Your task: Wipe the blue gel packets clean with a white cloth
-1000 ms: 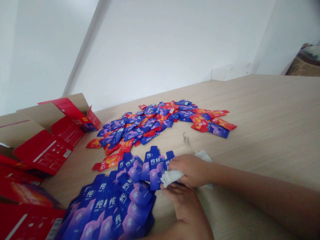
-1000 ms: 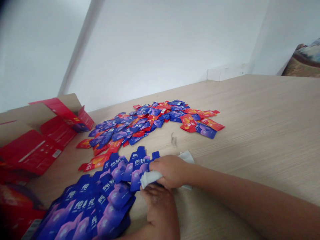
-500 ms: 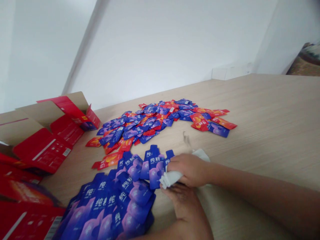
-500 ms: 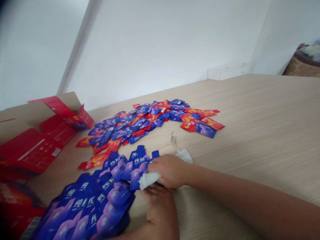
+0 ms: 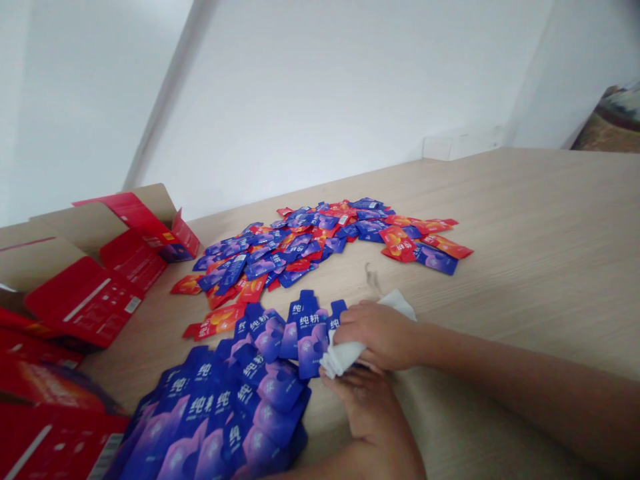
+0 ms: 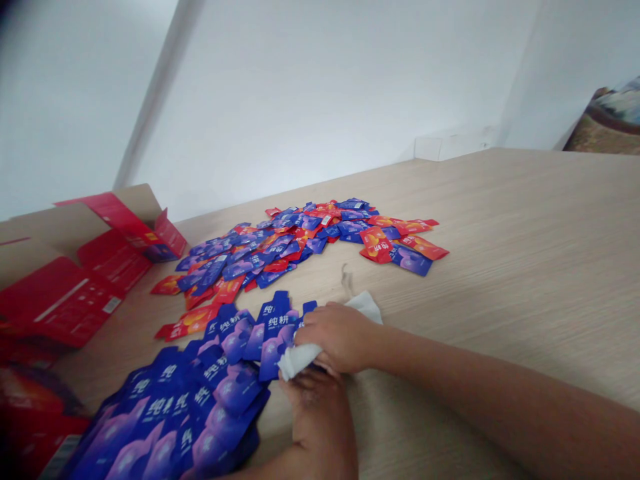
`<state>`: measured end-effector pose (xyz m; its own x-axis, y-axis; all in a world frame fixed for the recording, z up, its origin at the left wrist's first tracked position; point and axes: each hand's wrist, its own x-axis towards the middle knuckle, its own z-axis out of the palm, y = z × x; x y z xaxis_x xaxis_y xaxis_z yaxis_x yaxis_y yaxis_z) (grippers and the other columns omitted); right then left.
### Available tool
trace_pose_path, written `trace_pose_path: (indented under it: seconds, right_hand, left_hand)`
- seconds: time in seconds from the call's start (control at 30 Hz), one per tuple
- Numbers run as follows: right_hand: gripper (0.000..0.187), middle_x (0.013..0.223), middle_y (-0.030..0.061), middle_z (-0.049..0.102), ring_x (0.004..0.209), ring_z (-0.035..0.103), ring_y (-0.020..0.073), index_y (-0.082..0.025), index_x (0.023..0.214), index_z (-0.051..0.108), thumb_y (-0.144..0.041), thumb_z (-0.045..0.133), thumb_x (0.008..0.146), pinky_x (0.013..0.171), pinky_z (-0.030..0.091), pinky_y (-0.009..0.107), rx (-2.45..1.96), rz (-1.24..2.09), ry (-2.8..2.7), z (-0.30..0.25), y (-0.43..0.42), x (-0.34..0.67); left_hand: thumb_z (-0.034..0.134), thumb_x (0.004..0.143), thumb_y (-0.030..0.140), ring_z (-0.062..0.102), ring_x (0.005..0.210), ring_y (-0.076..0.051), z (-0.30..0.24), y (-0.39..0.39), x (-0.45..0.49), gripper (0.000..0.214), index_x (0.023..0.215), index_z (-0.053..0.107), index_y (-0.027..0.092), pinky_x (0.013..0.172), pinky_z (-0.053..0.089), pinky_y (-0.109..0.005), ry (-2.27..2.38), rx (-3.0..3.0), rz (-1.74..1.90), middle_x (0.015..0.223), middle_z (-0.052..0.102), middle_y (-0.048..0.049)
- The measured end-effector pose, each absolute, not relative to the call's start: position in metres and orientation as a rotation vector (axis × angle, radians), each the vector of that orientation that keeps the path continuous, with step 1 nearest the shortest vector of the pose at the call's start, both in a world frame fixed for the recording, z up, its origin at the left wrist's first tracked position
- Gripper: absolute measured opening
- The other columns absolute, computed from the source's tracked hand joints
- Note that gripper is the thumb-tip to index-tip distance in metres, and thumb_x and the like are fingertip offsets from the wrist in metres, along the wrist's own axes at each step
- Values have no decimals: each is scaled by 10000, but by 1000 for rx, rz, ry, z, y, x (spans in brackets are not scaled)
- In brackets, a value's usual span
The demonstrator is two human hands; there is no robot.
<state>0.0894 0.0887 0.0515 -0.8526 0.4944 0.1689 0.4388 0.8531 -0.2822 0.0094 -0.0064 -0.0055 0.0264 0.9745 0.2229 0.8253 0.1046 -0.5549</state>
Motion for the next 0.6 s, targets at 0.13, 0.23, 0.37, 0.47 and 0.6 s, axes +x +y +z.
trace_pose_path:
  seconds: [0.13,0.23,0.37,0.47,0.6]
  right_hand:
    - [185,918,70,578,852,530,202,-179,949,606,-230,530,787,758,355,304,-836,357,-2777,45,97,90]
    - [264,943,76,577,909,527,211,-178,1014,594,-154,530,758,799,352,315,-984,298,-2720,42,108,97]
    - [323,950,83,575,909,517,224,-175,1059,584,-153,540,740,800,351,331,-959,246,-2682,46,104,100]
    - [261,927,76,577,861,520,215,-179,1018,603,-231,535,771,766,358,317,-756,325,-2725,49,93,93]
    - [202,877,60,588,803,531,191,-175,957,610,-246,494,808,716,365,284,-675,437,-2780,45,94,89]
  left_hand:
    - [364,770,-31,645,902,-342,-7,-6,8,378,998,652,60,838,447,-604,-1881,-1822,234,927,699,-224]
    - [384,765,-37,637,927,-345,-10,-7,7,372,1011,644,64,833,451,-607,-1903,-1860,158,926,700,-224]
    - [379,782,-11,641,923,-326,-8,-7,9,363,1011,645,80,843,454,-589,-1851,-1787,296,941,703,-204]
    - [384,785,9,661,854,-318,-4,-7,10,351,1018,642,55,829,469,-572,-1815,-1756,409,907,706,-215]
    - [385,789,25,659,863,-319,-3,-7,10,342,1007,646,62,833,468,-572,-1782,-1726,476,919,706,-210]
